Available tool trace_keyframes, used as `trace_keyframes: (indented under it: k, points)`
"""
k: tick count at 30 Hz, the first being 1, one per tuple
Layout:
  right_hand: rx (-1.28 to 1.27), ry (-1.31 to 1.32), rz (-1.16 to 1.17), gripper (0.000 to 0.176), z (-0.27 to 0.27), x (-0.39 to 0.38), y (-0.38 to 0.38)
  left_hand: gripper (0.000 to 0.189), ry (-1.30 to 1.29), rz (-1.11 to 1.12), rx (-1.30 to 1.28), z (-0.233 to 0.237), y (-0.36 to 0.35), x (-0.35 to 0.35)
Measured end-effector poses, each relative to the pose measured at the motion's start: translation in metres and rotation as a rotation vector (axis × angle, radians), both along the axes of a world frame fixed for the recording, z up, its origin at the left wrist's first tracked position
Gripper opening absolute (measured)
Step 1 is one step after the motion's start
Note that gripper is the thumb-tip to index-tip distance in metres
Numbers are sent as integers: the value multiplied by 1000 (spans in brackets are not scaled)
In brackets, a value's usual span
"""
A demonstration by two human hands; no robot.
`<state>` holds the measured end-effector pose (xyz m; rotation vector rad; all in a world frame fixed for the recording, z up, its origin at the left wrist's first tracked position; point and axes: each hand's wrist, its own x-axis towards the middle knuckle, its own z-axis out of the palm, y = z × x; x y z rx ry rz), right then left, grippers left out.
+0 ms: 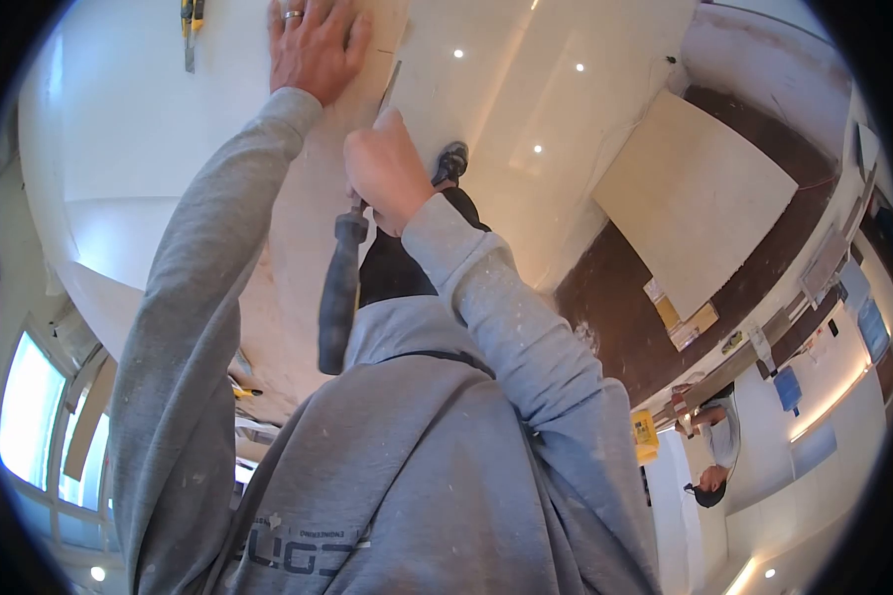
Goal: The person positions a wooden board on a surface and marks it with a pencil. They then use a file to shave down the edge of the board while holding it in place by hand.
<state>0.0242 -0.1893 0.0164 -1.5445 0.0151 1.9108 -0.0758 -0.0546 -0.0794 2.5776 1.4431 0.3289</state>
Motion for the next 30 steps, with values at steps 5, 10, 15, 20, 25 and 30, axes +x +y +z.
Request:
trace_keyframes:
  k: [5,10,15,20,25,30]
  points:
    - [-62,130,87,22,53,28,2,63,-25,7,4,2,6,0]
    - [-77,37,78,20,55,11,-13,64,-25,-12,3,-2,-1,-3]
    - [133,14,100,21,-12,12,-8,65,-20,4,0,-2,2,-4]
    - [-164,90,98,21,78,16,-11,65,-23,-2,-4,-3,-5,-5]
    - [-133,78,77,21,38,11,-7,64,-22,8,18,-4,-2,-2]
    - [-75,56,62,18,34,14,-6,63,-38,10,24,-3,-3,-2]
